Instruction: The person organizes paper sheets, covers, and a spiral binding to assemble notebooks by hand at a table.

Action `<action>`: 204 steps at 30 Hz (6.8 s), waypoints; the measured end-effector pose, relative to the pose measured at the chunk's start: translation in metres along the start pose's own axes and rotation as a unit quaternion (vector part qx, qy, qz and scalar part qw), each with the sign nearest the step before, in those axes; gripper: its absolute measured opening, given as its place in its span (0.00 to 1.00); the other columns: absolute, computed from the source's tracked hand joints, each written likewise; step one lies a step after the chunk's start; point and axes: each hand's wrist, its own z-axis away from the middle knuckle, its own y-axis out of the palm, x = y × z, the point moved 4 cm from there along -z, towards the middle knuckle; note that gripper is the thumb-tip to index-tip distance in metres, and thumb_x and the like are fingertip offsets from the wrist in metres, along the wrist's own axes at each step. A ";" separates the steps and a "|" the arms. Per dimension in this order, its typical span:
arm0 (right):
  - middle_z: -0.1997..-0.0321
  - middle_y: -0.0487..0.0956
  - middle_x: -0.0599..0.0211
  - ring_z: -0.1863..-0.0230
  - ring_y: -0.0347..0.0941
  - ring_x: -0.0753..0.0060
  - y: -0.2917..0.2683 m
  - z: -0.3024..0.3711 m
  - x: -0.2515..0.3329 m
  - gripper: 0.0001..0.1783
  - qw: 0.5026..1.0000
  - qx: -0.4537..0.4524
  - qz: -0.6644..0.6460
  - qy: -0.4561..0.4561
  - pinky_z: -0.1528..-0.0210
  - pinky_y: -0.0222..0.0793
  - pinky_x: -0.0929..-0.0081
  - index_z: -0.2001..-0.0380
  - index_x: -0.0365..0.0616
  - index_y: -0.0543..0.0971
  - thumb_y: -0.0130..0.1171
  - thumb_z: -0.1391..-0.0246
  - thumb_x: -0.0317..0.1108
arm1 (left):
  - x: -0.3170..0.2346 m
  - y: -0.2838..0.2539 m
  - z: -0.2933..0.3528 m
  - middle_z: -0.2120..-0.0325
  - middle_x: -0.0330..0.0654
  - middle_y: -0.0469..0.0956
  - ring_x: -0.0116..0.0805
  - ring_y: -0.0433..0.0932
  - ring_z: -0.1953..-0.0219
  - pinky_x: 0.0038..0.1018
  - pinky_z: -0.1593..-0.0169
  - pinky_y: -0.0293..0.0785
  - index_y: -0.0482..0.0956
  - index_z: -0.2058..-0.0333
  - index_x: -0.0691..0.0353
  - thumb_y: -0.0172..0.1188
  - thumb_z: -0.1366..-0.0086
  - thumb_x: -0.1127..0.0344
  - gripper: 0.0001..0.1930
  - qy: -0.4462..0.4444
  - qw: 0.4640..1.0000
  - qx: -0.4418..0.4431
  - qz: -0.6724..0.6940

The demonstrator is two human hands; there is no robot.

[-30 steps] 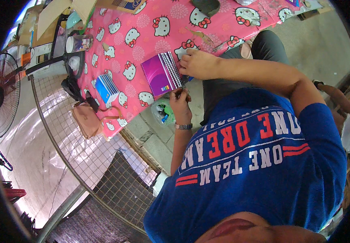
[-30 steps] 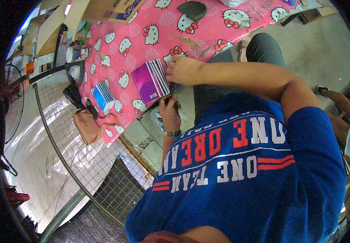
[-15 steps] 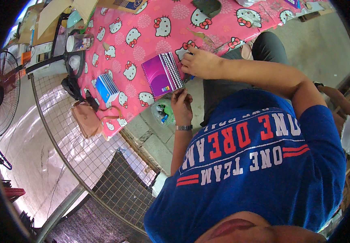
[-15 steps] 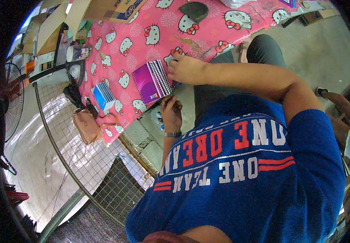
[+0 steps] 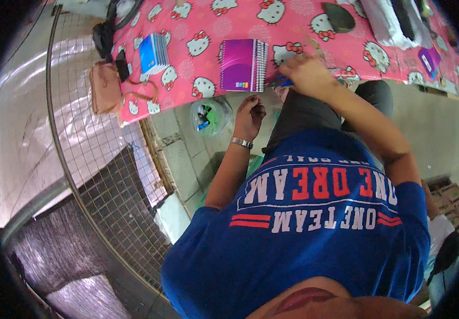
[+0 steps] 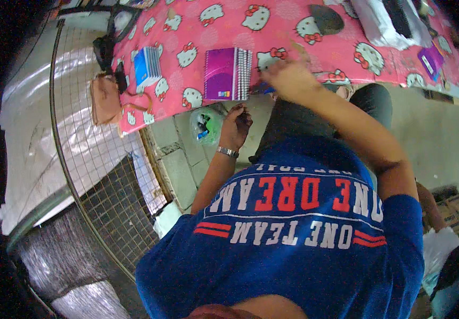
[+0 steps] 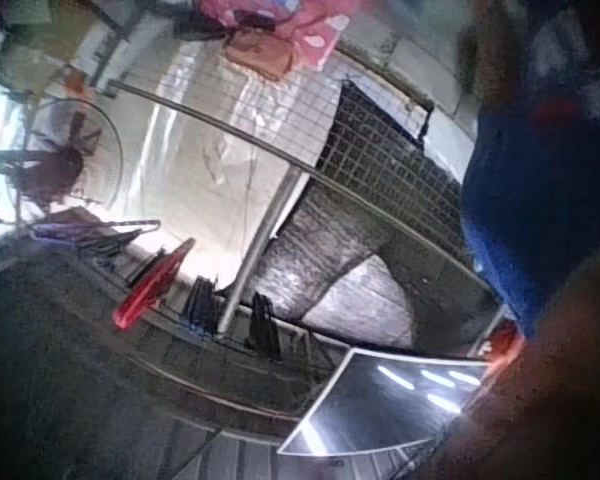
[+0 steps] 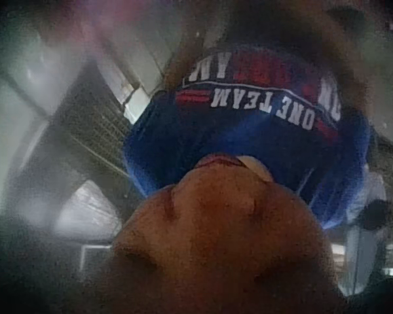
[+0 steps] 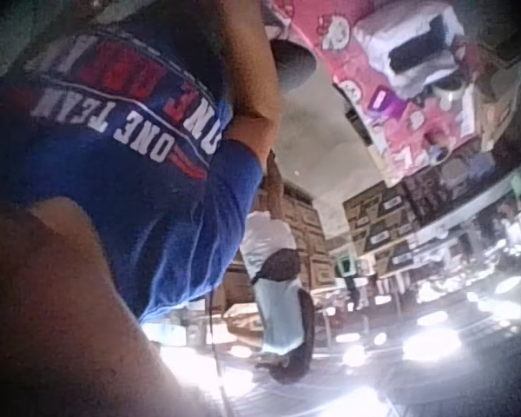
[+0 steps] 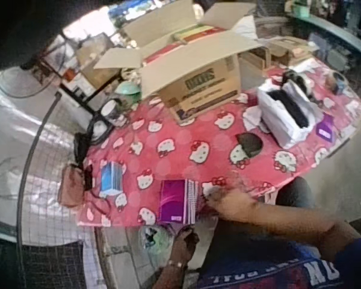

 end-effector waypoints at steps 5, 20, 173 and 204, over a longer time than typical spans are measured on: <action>0.57 0.74 0.60 0.50 0.70 0.51 -0.017 0.026 -0.033 0.28 0.992 -0.118 -0.040 -0.004 0.47 0.64 0.58 0.55 0.45 0.74 0.70 0.63 0.38 | 0.001 -0.179 -0.028 0.69 0.42 0.77 0.36 0.75 0.68 0.28 0.63 0.71 0.75 0.62 0.65 0.56 0.41 0.71 0.09 0.024 0.985 -0.026 0.168; 0.54 0.73 0.60 0.47 0.68 0.54 -0.008 0.034 -0.041 0.27 0.991 -0.108 -0.039 0.064 0.44 0.62 0.60 0.51 0.47 0.73 0.65 0.57 0.41 | -0.010 -0.236 -0.038 0.52 0.48 0.76 0.50 0.74 0.49 0.49 0.52 0.71 0.75 0.49 0.53 0.46 0.34 0.59 0.18 -0.130 0.726 -0.192 -0.648; 0.52 0.75 0.56 0.47 0.72 0.54 0.005 -0.023 0.020 0.21 0.909 0.332 -0.207 0.146 0.50 0.71 0.55 0.57 0.47 0.81 0.60 0.50 0.48 | -0.102 0.137 -0.005 0.32 0.57 0.43 0.62 0.41 0.30 0.63 0.39 0.53 0.51 0.37 0.56 0.76 0.65 0.60 0.56 0.309 0.454 -0.020 -0.835; 0.52 0.75 0.57 0.44 0.68 0.53 -0.047 0.023 -0.058 0.24 0.967 -0.128 -0.015 0.219 0.43 0.65 0.57 0.52 0.43 0.78 0.65 0.54 0.39 | -0.160 0.071 -0.022 0.32 0.53 0.48 0.44 0.51 0.31 0.38 0.32 0.51 0.43 0.31 0.65 0.60 0.37 0.55 0.44 0.182 0.923 0.028 -0.338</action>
